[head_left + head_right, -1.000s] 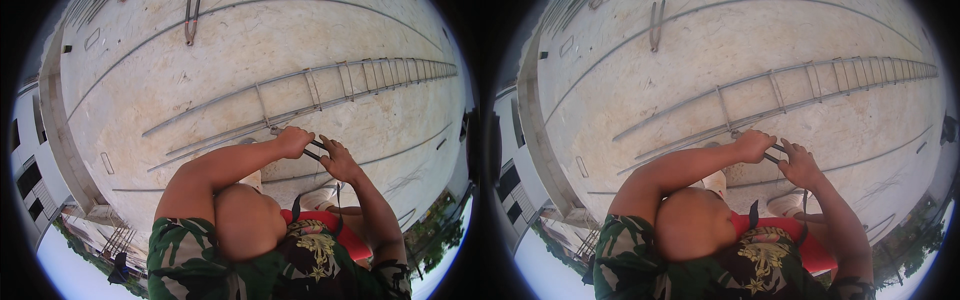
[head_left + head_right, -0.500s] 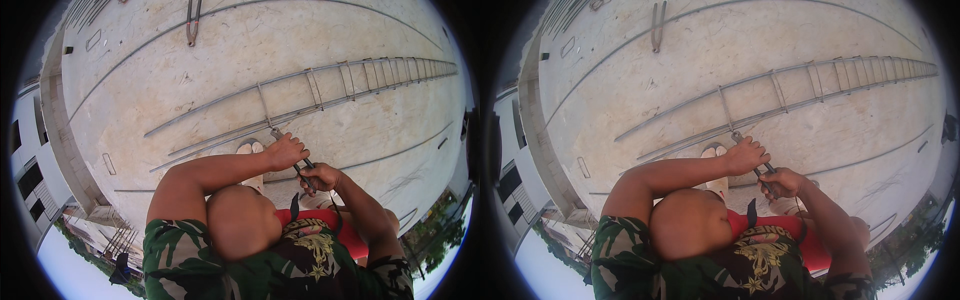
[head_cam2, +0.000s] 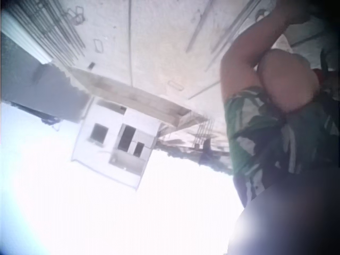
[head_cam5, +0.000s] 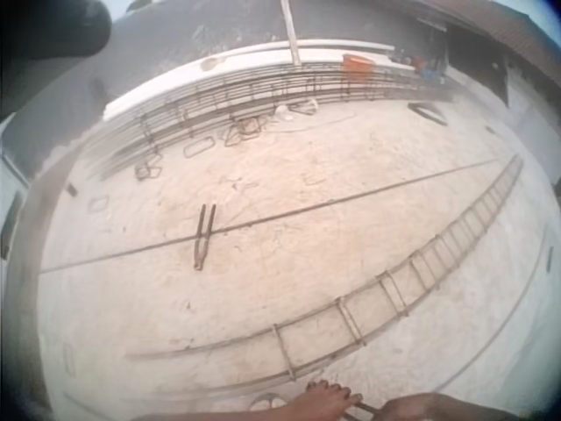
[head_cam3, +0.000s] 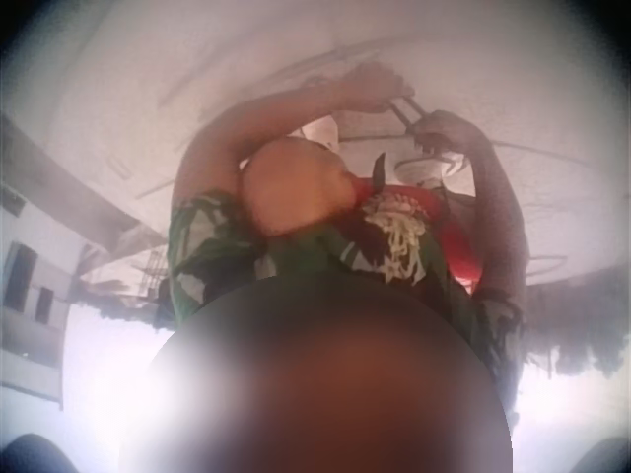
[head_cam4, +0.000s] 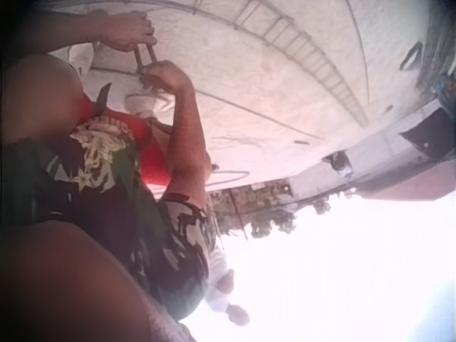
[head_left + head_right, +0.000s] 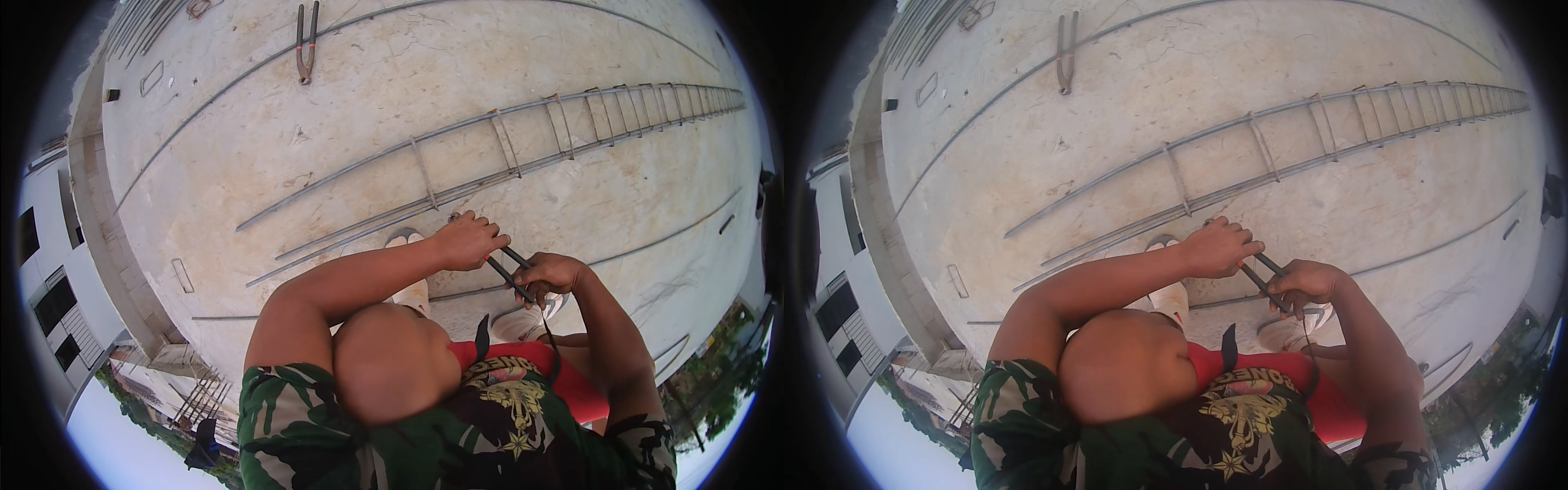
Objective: The person uses pliers to twist wire ties around intersections of a rebar ladder laid on a concrete rooftop. They repeatedly pick up wire ties, wrap them around the rebar, and twist them tight with pliers to secure the structure.
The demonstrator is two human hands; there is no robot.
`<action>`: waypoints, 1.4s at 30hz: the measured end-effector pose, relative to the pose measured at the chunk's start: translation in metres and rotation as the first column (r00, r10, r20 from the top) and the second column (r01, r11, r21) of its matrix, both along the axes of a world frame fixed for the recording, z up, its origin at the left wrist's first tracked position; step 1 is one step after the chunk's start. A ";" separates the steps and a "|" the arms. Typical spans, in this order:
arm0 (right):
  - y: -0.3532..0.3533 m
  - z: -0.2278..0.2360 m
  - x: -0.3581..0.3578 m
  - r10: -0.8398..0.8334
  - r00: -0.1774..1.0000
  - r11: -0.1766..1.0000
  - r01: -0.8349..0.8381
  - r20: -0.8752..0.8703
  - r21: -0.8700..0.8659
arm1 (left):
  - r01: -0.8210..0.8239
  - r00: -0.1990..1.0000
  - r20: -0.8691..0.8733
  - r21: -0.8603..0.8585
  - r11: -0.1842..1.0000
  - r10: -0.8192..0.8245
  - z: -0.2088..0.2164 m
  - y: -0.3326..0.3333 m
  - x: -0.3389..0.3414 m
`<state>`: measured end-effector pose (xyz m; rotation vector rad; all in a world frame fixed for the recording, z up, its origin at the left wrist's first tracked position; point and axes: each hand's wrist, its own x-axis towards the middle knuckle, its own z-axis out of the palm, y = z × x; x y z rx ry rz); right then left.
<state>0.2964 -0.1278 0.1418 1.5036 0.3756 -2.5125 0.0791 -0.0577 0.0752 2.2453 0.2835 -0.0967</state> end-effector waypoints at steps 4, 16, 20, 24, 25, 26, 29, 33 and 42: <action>0.024 0.036 0.004 0.170 0.955 0.924 -0.240 0.242 0.297 | -0.050 0.997 -0.052 0.073 0.996 0.054 -0.006 0.003 0.008; 0.047 0.062 0.106 -0.356 0.681 0.431 -0.488 0.640 0.759 | -0.418 0.814 -0.390 0.123 0.900 0.431 0.118 0.117 0.052; 0.063 0.089 0.095 -0.038 0.801 0.273 -0.566 0.597 0.778 | -0.356 0.752 -0.468 0.303 0.884 0.464 0.119 0.148 0.053; 0.077 0.104 0.120 -0.449 0.688 -0.164 -0.691 0.570 0.704 | -0.112 0.850 -0.434 0.404 0.908 0.298 0.104 0.152 0.050; 0.081 0.097 0.134 -0.532 0.589 -0.152 -0.773 0.608 0.616 | -0.132 0.887 -0.373 0.360 0.923 0.273 0.106 0.140 0.054; 0.079 0.094 0.149 -0.566 0.520 -0.107 -0.815 0.640 0.569 | -0.153 0.920 -0.303 0.309 0.939 0.249 0.106 0.128 0.060; 0.063 0.079 0.190 -0.618 0.356 0.006 -0.890 0.701 0.456 | -0.309 0.944 -0.098 0.084 0.948 0.316 0.099 0.098 0.085; 0.042 0.063 0.208 -0.564 0.496 0.154 -0.723 0.660 0.674 | -0.536 0.829 -0.140 -0.479 0.695 0.542 0.063 0.097 0.097; 0.008 0.053 0.234 0.324 0.492 0.596 -0.769 0.808 0.230 | -0.526 0.495 -0.379 -0.847 -0.078 0.781 0.042 0.109 0.085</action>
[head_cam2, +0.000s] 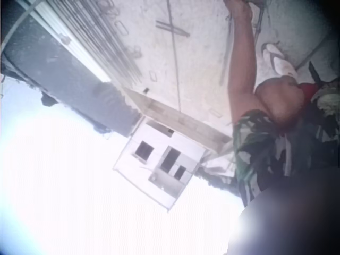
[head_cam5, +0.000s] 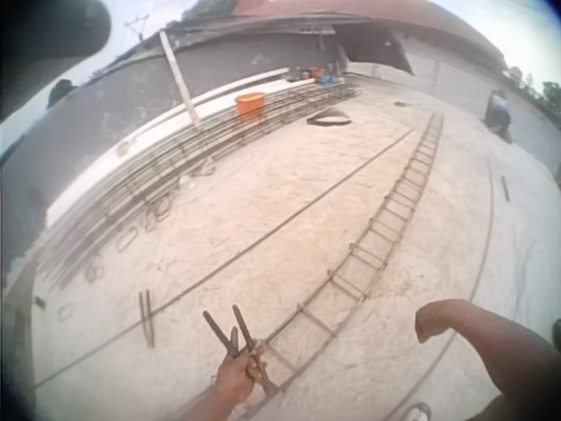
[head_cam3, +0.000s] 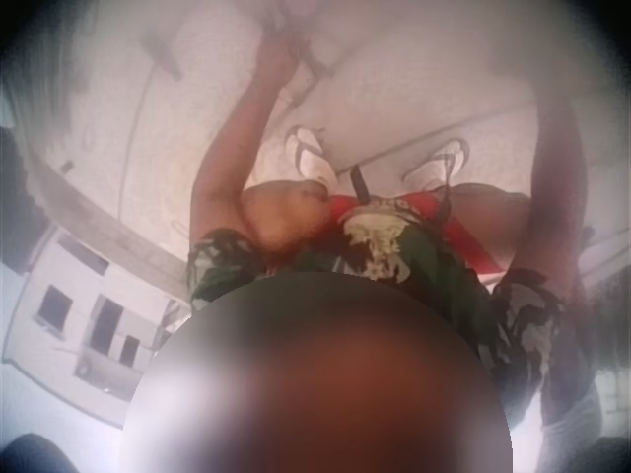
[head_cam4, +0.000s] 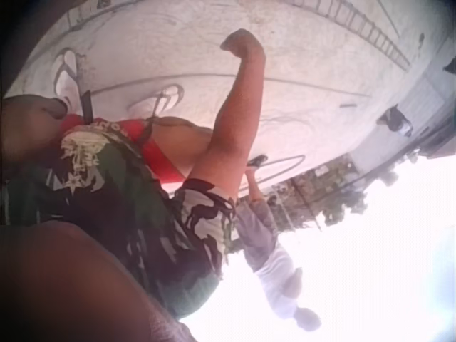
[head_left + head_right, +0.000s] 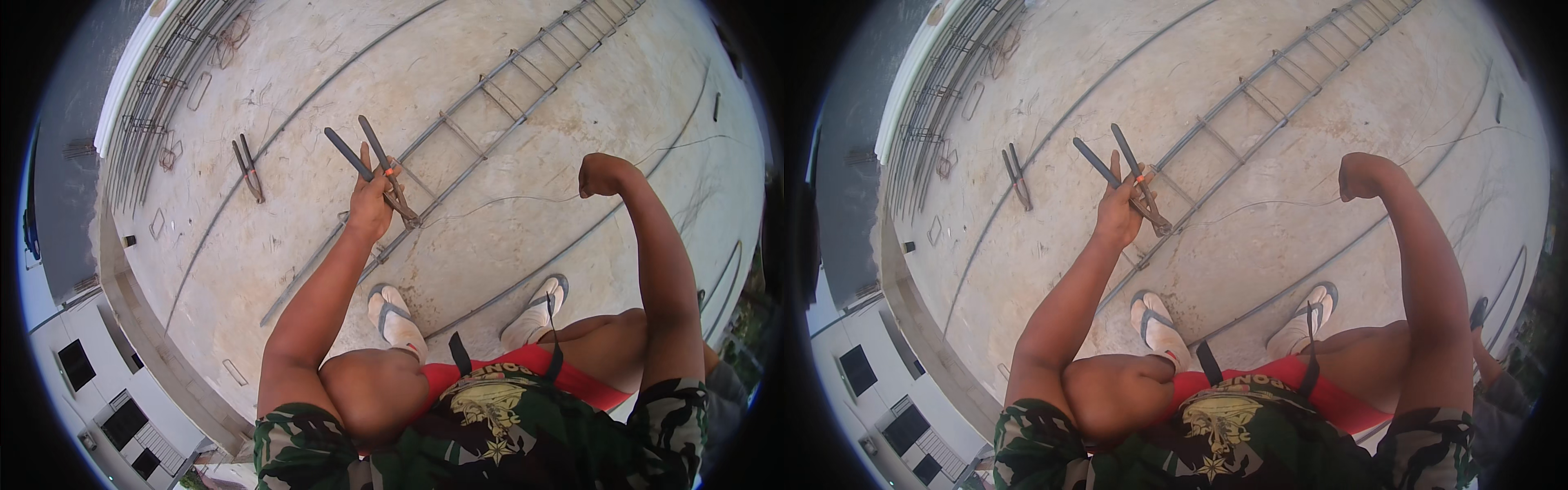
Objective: The person uses pliers to twist wire ties around intersections of a rebar ladder laid on a concrete rooftop. They repeatedly pick up wire ties, wrap them around the rebar, and twist them tight with pliers to secure the structure.
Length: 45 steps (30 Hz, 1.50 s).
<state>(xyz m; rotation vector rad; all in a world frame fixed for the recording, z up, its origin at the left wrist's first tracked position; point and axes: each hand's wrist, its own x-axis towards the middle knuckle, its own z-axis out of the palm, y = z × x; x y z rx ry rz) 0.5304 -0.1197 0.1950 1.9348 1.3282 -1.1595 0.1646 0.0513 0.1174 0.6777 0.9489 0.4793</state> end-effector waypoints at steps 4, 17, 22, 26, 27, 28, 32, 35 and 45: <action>-0.002 -0.006 -0.027 0.004 0.962 1.000 -0.008 -0.273 -0.015 | -0.037 0.996 0.079 -0.022 0.999 0.039 -0.004 0.005 0.002; -0.057 0.004 0.090 -0.216 0.851 0.897 -0.021 0.479 0.442 | 0.701 0.693 -0.255 0.020 0.713 -0.674 -0.015 -0.049 0.021; -0.042 0.090 0.076 -0.199 0.865 0.769 -0.154 0.461 0.621 | 0.788 0.600 -0.709 0.447 0.422 -0.370 -0.007 -0.045 0.026; 0.008 0.132 -0.003 -0.293 0.949 0.757 0.154 0.120 0.635 | 0.734 0.660 -0.750 0.629 0.255 -0.051 0.023 0.007 0.012; 0.012 0.132 -0.019 -0.236 0.966 0.739 0.107 0.106 0.665 | 0.757 0.643 -0.756 0.604 0.249 -0.121 0.031 0.014 0.008; 0.017 0.138 -0.032 -0.218 0.974 0.738 0.121 0.064 0.663 | 0.780 0.622 -0.759 0.578 0.241 -0.192 0.039 0.020 0.005; 0.032 0.157 -0.054 -0.196 0.979 0.689 0.178 -0.055 0.702 | 0.813 0.581 -0.687 0.521 0.261 -0.436 0.051 0.023 -0.003; 0.032 0.167 -0.060 -0.193 0.978 0.703 0.196 -0.081 0.684 | 0.734 0.679 -0.638 0.607 0.304 -0.363 0.067 0.018 -0.005; 0.042 0.165 -0.060 -0.285 0.953 0.639 0.269 -0.102 0.721 | 0.779 0.627 -0.764 0.609 0.148 -0.154 0.084 0.042 -0.034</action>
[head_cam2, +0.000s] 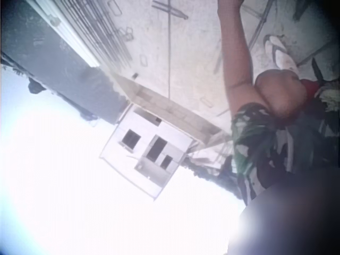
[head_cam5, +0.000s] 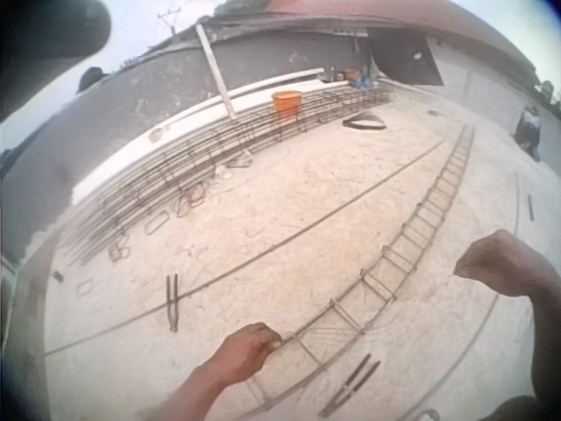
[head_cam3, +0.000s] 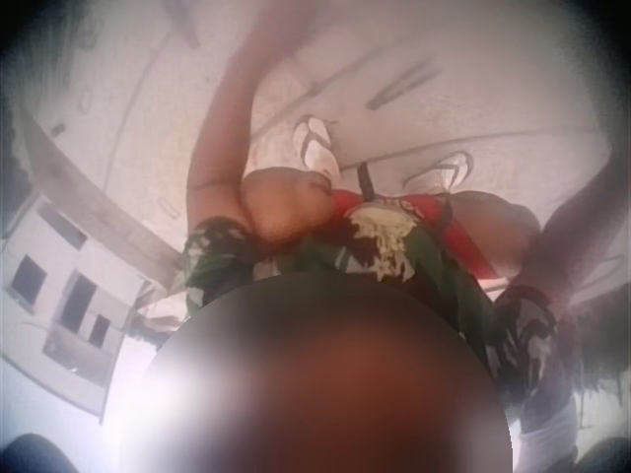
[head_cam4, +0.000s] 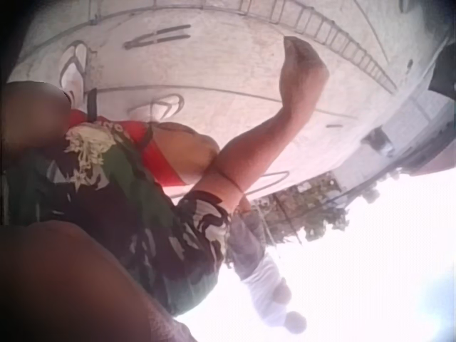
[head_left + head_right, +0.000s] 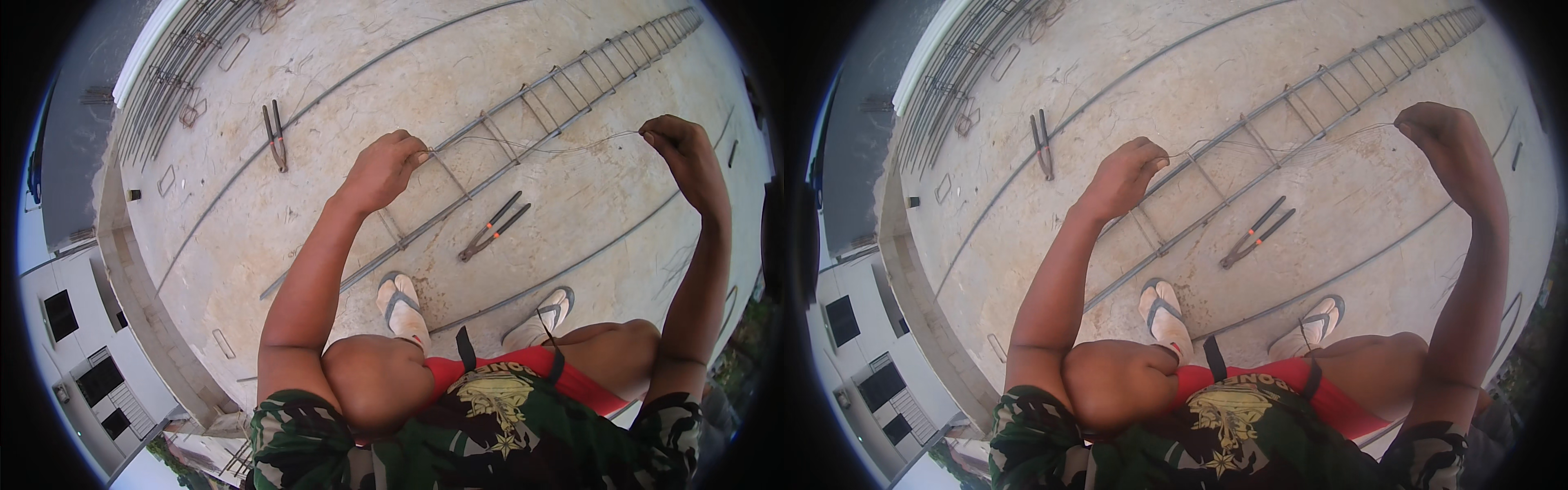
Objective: The person uses pliers to twist wire ties around intersections of a rebar ladder laid on a concrete rooftop. They repeatedly pick up wire ties, wrap them around the rebar, and twist them tight with pliers to secure the structure.
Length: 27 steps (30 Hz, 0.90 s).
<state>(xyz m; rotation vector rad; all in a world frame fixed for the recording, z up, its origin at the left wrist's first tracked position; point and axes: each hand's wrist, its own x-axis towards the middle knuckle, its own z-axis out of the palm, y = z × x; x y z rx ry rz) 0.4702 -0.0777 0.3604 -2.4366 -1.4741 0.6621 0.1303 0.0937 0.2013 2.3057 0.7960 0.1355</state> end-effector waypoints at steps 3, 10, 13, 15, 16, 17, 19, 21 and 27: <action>0.003 -0.016 -0.006 0.074 0.973 0.997 -0.063 0.217 -0.055 | -0.067 0.996 -0.067 -0.097 0.993 0.061 0.012 0.006 -0.007; 0.032 -0.084 -0.148 0.525 0.820 0.836 -0.547 0.229 0.041 | -0.039 0.999 0.037 0.024 0.999 0.038 0.038 -0.001 0.000; 0.055 -0.100 -0.168 0.367 0.902 0.924 -0.324 -0.226 0.204 | -0.057 0.997 0.046 0.002 0.998 0.057 0.042 0.004 -0.009; 0.064 -0.107 -0.172 0.323 0.886 0.913 -0.199 -0.334 0.356 | -0.043 0.993 0.106 -0.040 0.998 0.047 0.043 0.007 -0.020; 0.070 -0.106 -0.170 0.278 0.915 0.935 -0.189 -0.292 0.298 | -0.120 0.979 0.152 -0.114 0.986 0.137 0.042 0.011 -0.027; 0.077 -0.109 -0.169 0.239 0.938 0.955 -0.180 -0.253 0.235 | -0.199 0.955 0.184 -0.196 0.960 0.235 0.037 0.015 -0.041; 0.082 -0.119 -0.158 0.200 0.963 0.972 -0.172 -0.183 0.161 | -0.246 0.949 0.094 -0.377 0.893 0.301 0.015 0.037 -0.071; 0.081 -0.125 -0.158 0.152 0.952 0.988 -0.143 -0.265 0.054 | -0.280 0.948 -0.249 -0.359 0.890 0.197 -0.025 0.046 -0.099; 0.044 -0.178 -0.170 0.083 0.908 0.981 -0.146 -0.412 -0.125 | -0.286 0.892 -0.363 0.006 0.958 0.269 -0.177 -0.022 -0.144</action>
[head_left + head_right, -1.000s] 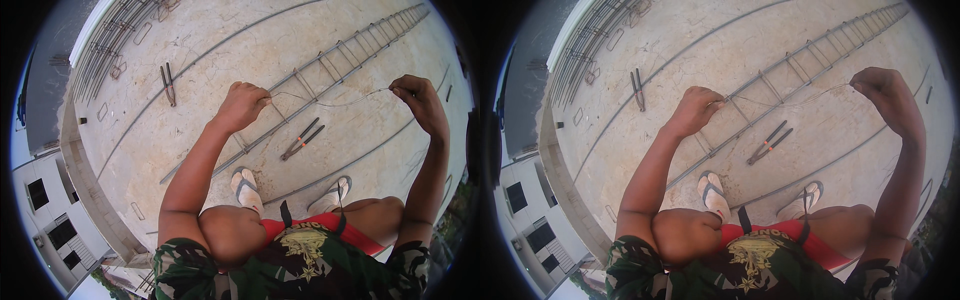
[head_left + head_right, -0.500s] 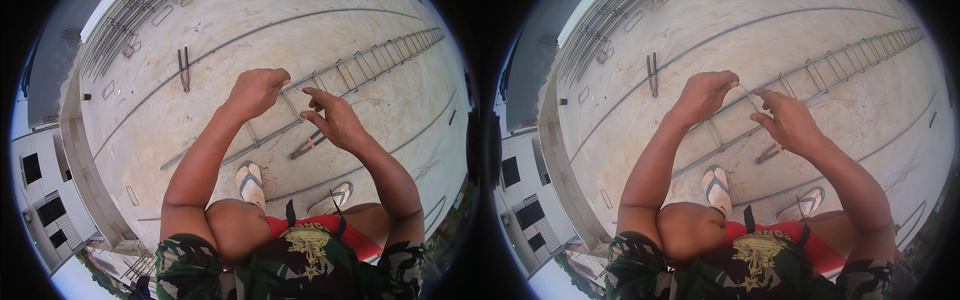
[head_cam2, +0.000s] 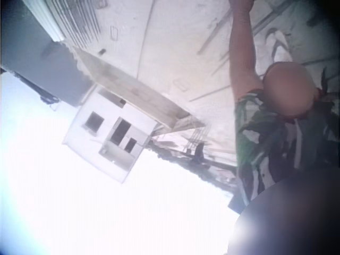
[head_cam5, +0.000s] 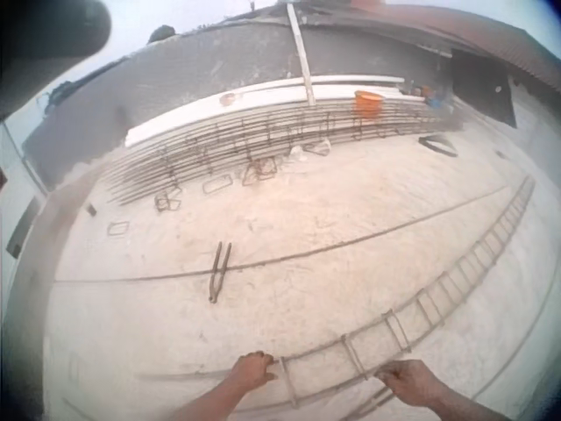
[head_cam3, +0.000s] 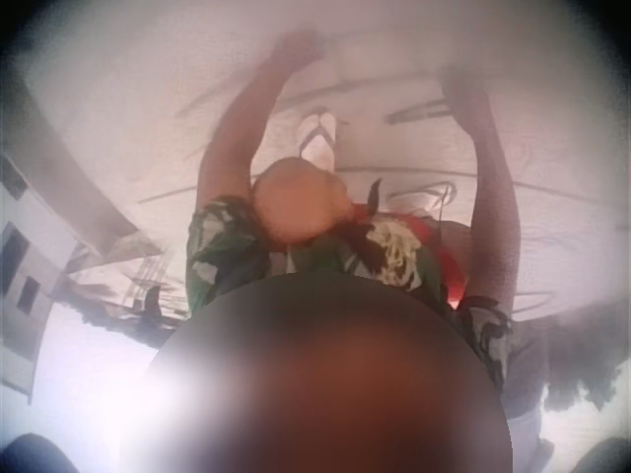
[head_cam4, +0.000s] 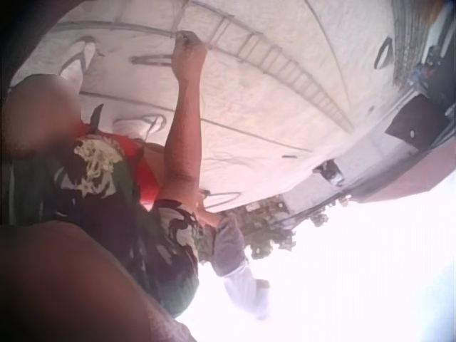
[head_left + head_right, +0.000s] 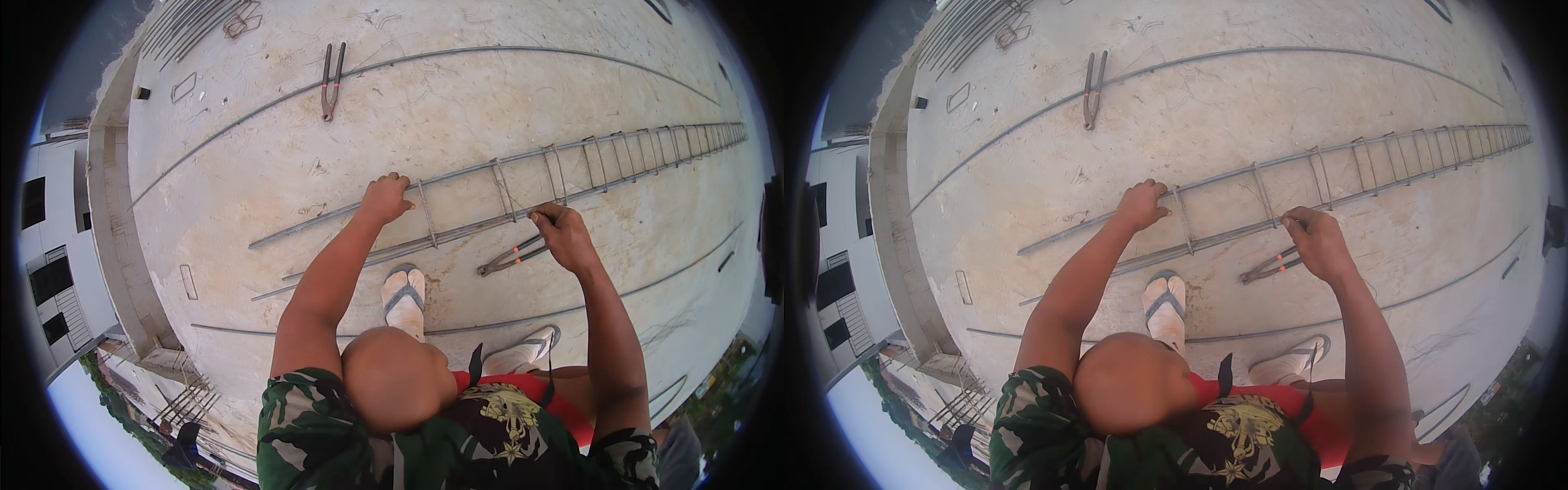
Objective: The person uses pliers to twist wire ties around intersections of a rebar ladder laid on a concrete rooftop. They repeatedly pick up wire ties, wrap them around the rebar, and twist them tight with pliers to secure the structure.
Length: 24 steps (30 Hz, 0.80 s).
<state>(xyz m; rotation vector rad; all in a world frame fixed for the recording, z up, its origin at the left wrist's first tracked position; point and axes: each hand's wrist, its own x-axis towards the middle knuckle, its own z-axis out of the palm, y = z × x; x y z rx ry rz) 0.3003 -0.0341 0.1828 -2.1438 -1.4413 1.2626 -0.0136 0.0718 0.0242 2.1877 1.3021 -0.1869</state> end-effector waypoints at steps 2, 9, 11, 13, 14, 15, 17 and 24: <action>-0.008 -0.017 -0.005 0.005 1.000 1.000 -0.005 -0.030 -0.007 | -0.067 0.998 0.019 0.120 0.991 0.065 -0.027 -0.013 0.000; -0.013 -0.039 -0.013 0.123 0.992 0.987 -0.121 0.011 -0.104 | -0.154 0.982 0.083 -0.158 0.975 0.168 -0.024 -0.001 -0.003; -0.017 -0.052 -0.014 0.191 0.981 0.974 -0.187 0.020 -0.129 | -0.153 0.977 0.112 -0.220 0.963 0.181 -0.021 0.006 -0.005; -0.019 -0.056 -0.023 0.235 0.972 0.960 -0.229 0.020 -0.161 | -0.139 0.964 0.182 -0.279 0.950 0.195 -0.023 0.015 -0.012; -0.020 -0.057 -0.026 0.254 0.967 0.953 -0.245 0.026 -0.177 | -0.126 0.954 0.223 -0.307 0.943 0.200 -0.019 0.020 -0.010; -0.023 -0.060 -0.028 0.261 0.965 0.951 -0.251 0.032 -0.181 | -0.159 0.949 0.188 -0.412 0.897 0.254 -0.014 0.025 -0.007; -0.032 -0.071 -0.034 0.278 0.960 0.945 -0.266 0.039 -0.188 | -0.224 0.932 0.097 -0.603 0.766 0.349 -0.005 0.032 -0.003; -0.042 -0.089 -0.052 0.246 0.969 0.962 -0.246 -0.015 -0.119 | -0.303 0.884 0.058 -0.685 0.663 0.464 0.004 0.040 0.013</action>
